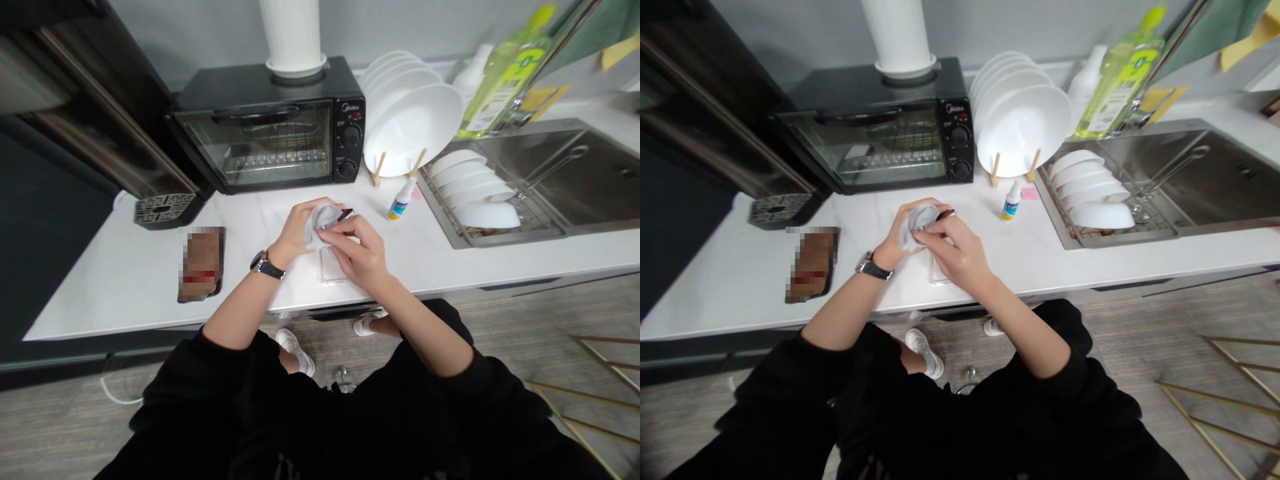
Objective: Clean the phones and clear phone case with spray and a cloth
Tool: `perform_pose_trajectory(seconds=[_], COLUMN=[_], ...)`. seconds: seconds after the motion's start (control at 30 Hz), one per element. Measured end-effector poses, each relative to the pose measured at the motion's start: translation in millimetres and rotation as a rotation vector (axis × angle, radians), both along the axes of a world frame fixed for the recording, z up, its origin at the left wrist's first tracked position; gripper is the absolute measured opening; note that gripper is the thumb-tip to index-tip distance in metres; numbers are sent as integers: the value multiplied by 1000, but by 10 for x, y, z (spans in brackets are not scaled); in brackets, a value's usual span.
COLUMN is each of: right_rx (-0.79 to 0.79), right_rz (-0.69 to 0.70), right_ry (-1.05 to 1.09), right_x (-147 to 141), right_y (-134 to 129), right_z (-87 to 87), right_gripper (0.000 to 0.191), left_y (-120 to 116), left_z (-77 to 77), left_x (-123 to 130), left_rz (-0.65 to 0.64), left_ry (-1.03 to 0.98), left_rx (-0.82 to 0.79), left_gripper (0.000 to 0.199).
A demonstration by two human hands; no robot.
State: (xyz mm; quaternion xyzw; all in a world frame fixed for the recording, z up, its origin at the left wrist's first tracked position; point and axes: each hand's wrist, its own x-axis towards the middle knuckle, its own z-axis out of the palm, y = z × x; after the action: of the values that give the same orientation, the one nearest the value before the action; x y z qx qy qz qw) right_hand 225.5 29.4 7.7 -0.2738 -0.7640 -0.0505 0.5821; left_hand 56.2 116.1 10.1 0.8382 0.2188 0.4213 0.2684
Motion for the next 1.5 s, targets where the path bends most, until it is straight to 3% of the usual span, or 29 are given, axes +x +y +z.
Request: perform_pose_trajectory(seconds=[0.17, 0.33, 0.4, 0.5, 0.6, 0.9, 0.97, 1.07, 1.17, 1.3, 1.4, 1.5], right_rx=[-15, -77, -81, -110, -125, -39, -58, -124, -243, -442, -543, -538], right_rz=[16, -37, -85, -87, -6, 38, 27, 6, -13, 17, 52, 11], right_ry=[12, 78, 135, 147, 19, -169, -147, -51, 98, 246, 278, 215], right_x=[6, 183, 267, 358, 392, 542, 558, 541, 514, 513, 545, 606], right_y=[25, 157, 211, 222, 151, 89, 85, 44, 2, 35, 85, 93], right_z=[-8, 11, 37, 75, 101, 222, 224, 194, 126, -34, -151, -194], right_gripper=[37, 29, 26, 26, 31, 25, 21, 20, 19, 26, 30, 21], left_y=[-48, -7, 11, 8, -26, -230, -306, -478, -705, -980, -1139, -1269], left_z=[63, 58, 56, 75, 122, 422, 462, 485, 413, 106, -142, -253], left_x=[4, 15, 19, 22, 17, 96, 107, 26, -164, -369, -340, -213], left_rz=[-17, 48, 48, 48, 48, 127, 174, 364, 557, 566, 614, 695], left_ry=[-10, 12, 33, 83, 145, 401, 436, 419, 316, 127, -50, -89], left_rx=[-25, 206, 257, 235, 207, 108, 126, 210, 236, -31, -230, -266], left_gripper=[45, 21, 19, 22, 15, 6, 15, 27, 30, 29, 31, 28])
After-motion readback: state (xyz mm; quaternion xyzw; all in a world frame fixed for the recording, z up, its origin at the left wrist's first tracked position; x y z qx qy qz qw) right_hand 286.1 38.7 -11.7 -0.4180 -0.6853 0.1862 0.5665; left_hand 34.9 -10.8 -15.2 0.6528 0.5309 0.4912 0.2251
